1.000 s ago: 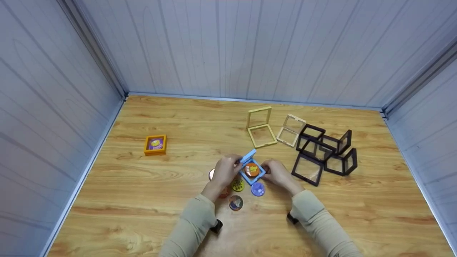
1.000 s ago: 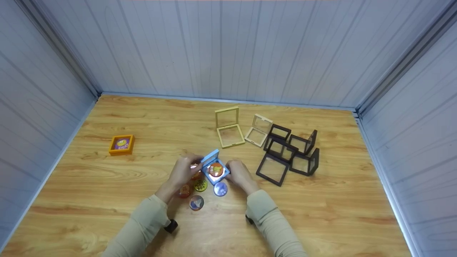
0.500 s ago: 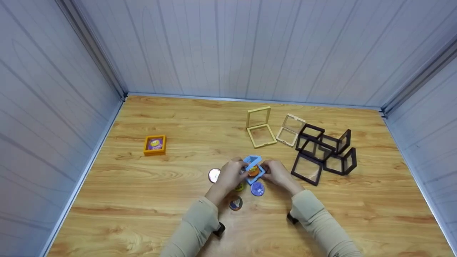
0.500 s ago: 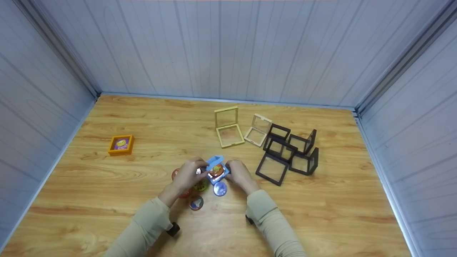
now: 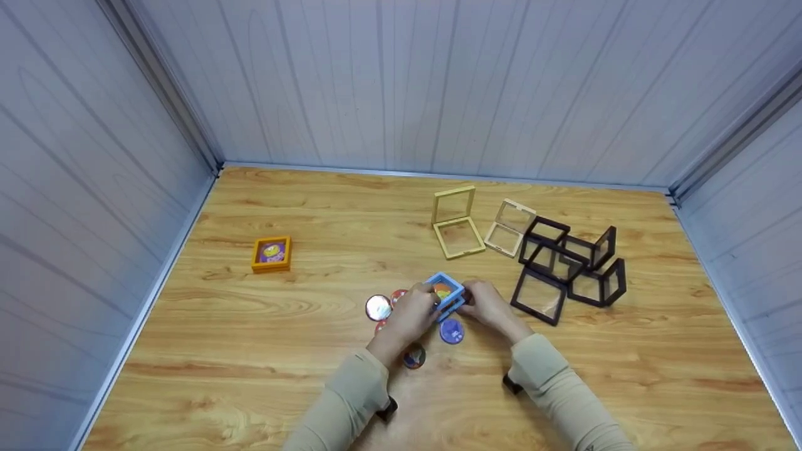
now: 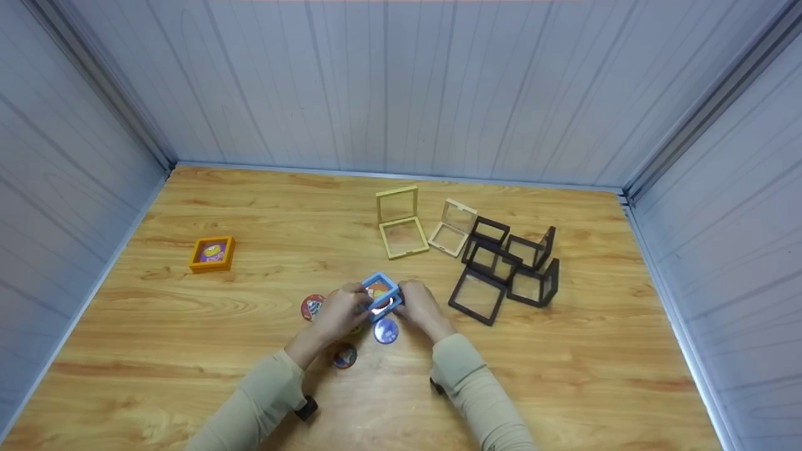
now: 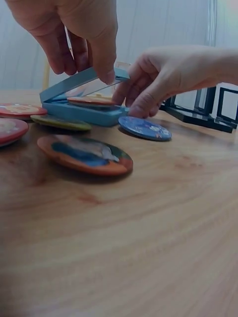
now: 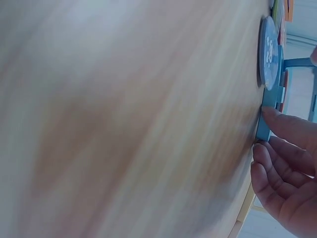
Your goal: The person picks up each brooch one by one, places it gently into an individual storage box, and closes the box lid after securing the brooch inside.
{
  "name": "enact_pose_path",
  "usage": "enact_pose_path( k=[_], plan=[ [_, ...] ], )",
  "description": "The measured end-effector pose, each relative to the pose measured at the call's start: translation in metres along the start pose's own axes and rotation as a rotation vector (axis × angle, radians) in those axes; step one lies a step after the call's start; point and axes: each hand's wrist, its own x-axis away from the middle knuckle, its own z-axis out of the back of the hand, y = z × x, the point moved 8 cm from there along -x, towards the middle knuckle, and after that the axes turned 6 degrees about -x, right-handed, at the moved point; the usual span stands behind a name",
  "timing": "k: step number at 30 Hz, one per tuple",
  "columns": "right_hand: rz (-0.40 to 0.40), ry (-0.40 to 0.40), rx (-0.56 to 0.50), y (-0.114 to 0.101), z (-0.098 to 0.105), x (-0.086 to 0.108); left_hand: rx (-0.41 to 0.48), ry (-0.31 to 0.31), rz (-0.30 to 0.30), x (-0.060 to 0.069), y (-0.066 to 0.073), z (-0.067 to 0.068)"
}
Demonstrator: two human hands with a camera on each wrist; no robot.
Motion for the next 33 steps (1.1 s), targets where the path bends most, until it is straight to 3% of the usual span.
enact_pose_path(
  k=[7,15,33],
  plan=[
    [0.041,0.016,0.021,-0.004,0.000,0.000,-0.104,0.016,-0.040,0.001,0.007,-0.005],
    [0.030,0.003,0.014,-0.004,0.000,0.001,-0.217,-0.002,-0.072,-0.001,0.012,-0.012],
    [0.014,0.003,-0.011,-0.002,0.000,0.001,-0.238,-0.079,-0.013,-0.004,0.014,-0.023]
  ],
)
